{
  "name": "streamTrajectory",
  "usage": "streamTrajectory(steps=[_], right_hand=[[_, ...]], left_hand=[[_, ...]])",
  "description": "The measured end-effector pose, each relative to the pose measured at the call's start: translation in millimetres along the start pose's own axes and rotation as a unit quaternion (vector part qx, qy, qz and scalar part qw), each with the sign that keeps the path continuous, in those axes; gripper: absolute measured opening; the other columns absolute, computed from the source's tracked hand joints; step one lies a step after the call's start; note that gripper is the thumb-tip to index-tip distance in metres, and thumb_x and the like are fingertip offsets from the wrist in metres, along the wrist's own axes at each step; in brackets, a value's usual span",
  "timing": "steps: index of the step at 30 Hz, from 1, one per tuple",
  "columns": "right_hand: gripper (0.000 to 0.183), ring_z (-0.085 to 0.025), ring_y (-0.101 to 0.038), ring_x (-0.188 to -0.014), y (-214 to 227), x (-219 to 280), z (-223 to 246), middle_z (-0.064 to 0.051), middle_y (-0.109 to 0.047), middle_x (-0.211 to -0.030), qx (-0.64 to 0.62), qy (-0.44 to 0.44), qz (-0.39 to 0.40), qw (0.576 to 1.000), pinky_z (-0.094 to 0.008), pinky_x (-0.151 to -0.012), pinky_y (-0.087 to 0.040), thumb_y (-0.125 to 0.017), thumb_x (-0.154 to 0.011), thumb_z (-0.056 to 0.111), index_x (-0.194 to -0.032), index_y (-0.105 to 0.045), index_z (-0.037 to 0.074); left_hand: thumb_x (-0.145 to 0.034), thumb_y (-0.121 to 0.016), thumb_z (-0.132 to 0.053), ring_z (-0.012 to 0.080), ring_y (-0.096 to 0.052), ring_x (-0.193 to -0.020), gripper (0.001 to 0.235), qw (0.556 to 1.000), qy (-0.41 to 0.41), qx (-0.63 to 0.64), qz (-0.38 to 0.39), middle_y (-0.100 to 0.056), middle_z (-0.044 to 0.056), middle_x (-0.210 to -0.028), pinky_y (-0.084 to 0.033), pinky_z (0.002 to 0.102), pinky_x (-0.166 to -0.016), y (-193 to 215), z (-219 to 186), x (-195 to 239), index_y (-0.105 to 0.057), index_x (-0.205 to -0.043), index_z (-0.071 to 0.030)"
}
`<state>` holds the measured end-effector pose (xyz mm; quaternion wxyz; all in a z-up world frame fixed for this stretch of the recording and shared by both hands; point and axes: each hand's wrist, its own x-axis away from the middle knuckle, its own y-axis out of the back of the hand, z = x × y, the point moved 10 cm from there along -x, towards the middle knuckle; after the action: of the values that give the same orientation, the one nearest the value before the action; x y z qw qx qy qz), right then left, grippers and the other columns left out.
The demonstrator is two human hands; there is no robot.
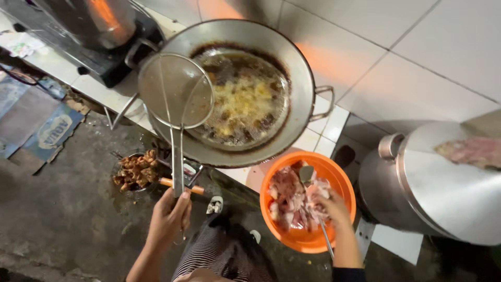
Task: The person deep-fries pieces of meat in a large wok using a spider strainer and tongs. They remove cooked pieces and add raw pieces from an orange basin into the hot oil, stirring occasionally.
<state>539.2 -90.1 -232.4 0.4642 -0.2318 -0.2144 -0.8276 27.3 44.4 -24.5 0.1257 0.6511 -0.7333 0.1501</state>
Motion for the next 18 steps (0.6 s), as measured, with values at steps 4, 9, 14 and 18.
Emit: streamTrajectory(steps=[4, 9, 14, 18], right_hand=[[0.021, -0.011, -0.063, -0.055, -18.4, -24.3, 102.5, -0.005, -0.069, -0.074, 0.020, 0.046, 0.026, 0.998, -0.027, -0.048, -0.048, -0.071, -0.081, 0.010, -0.100, -0.066, 0.006], [0.033, -0.016, -0.063, -0.056, -88.2, -67.6, 216.2, -0.014, -0.064, -0.070, 0.211, 0.188, 0.034, 0.959, -0.032, -0.050, -0.049, -0.080, -0.078, 0.016, -0.088, -0.059, -0.008], [0.060, -0.023, -0.073, -0.064, -171.3, -94.8, 249.9, -0.019, -0.078, -0.081, 0.446, 0.142, 0.034, 0.883, -0.035, -0.062, -0.057, -0.081, -0.073, 0.039, -0.117, -0.069, 0.000], [0.061, -0.027, -0.073, -0.077, -215.7, -105.8, 251.5, -0.016, -0.077, -0.087, 0.594, 0.158, 0.045, 0.788, -0.040, -0.074, -0.058, -0.087, -0.061, 0.044, -0.107, -0.074, 0.007]], left_hand=[[-0.098, -0.057, -0.015, 0.0089, -0.041, -0.041, 0.011, 0.996, 0.051, 0.071, -0.006, -0.050, 0.000, -0.062, -0.033, 0.027, -0.036, 7.3, 7.6, -7.7, -0.058, -0.102, -0.005], [-0.102, -0.055, -0.016, 0.0092, -0.040, -0.040, 0.016, 0.999, 0.009, 0.037, 0.023, -0.047, 0.003, -0.059, -0.035, 0.027, -0.036, 6.2, -0.7, -22.6, -0.059, -0.099, -0.002], [-0.103, -0.056, -0.019, 0.0093, -0.041, -0.041, 0.022, 0.998, 0.021, 0.046, 0.033, -0.046, 0.001, -0.058, -0.036, 0.028, -0.037, 3.0, -3.6, -26.7, -0.052, -0.090, -0.002], [-0.102, -0.056, -0.020, 0.0098, -0.043, -0.041, 0.022, 0.999, 0.031, 0.036, 0.027, -0.049, 0.001, -0.059, -0.038, 0.028, -0.037, 2.0, -8.4, -24.8, -0.053, -0.090, -0.003]])
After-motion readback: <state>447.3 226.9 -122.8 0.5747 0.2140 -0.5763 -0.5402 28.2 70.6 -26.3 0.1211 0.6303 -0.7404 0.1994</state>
